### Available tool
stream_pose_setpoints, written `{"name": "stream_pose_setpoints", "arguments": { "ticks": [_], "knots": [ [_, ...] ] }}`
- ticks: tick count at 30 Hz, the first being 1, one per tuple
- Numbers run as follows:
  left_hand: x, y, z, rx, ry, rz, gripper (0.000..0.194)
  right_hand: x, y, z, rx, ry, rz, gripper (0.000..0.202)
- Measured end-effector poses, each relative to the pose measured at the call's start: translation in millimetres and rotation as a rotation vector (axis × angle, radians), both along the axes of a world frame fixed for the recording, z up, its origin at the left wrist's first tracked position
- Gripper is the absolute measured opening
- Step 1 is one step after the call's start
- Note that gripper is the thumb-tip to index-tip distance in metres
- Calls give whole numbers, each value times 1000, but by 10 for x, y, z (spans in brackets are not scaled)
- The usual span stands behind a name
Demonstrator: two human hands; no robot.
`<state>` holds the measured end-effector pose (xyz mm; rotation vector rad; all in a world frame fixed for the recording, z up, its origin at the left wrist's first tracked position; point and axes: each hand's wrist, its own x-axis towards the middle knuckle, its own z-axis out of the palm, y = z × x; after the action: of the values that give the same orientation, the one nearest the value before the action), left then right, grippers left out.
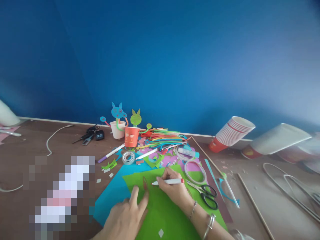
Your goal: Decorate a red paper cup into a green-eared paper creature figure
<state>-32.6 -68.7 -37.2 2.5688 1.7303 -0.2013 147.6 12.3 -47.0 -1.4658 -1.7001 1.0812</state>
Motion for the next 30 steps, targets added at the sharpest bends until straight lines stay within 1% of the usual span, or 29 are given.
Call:
{"name": "stream_pose_setpoints", "arguments": {
  "ticks": [9,14,18,24,30],
  "knots": [
    [-12,-13,-17,22,-4,-5,45,-13,-13,8,1,-12,13,27],
    [-22,-22,-53,65,3,-20,52,-19,-9,9,-8,-26,18,26],
    [-24,-15,-70,72,2,-25,50,-16,-9,0,4,-34,27,26],
    [-6,-2,-32,44,17,-7,50,-2,-14,-13,26,-62,25,25],
    [-8,12,-19,24,17,-15,50,-4,-8,8,38,-36,34,24]
  ]
}}
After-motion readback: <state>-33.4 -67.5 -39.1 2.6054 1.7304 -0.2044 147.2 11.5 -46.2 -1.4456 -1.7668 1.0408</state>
